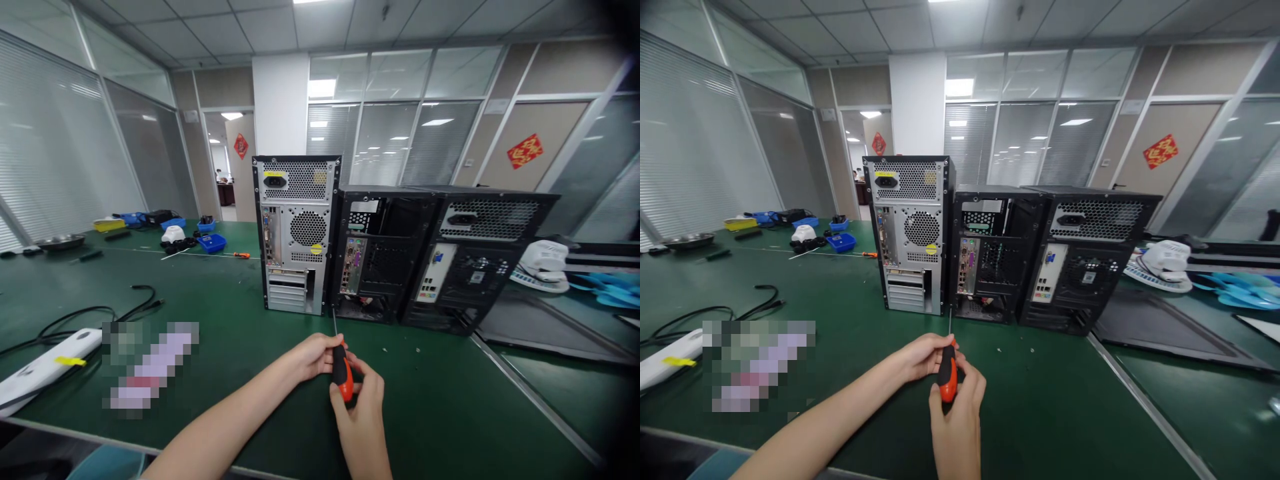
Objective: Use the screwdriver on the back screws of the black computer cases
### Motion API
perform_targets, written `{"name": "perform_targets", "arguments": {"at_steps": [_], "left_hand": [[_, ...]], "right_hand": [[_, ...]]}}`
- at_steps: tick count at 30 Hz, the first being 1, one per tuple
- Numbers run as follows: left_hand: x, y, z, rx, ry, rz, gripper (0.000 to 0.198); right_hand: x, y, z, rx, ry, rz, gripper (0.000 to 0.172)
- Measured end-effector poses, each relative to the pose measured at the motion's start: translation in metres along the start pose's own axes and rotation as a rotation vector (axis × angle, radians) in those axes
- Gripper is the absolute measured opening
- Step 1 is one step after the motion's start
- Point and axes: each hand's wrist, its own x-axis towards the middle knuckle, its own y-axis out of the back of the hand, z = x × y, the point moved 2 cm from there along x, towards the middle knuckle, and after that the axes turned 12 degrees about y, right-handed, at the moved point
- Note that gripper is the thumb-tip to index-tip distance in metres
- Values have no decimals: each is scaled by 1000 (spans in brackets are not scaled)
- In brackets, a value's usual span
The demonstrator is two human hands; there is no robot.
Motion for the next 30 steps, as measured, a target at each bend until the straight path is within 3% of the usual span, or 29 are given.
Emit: {"name": "perform_targets", "arguments": {"at_steps": [6,11,18,30], "left_hand": [[-1,0,1,1,20,6,24],[1,4,0,15,5,-32,25],[4,5,-2,28,-3,11,27],[2,3,-1,68,-24,61,38]], "right_hand": [[3,-4,-7,-507,144,-120,38],[6,-4,-11,-737,331,-142,44],[8,-5,-8,-872,456,-206,35],[18,-4,-17,-978,472,-256,20]]}}
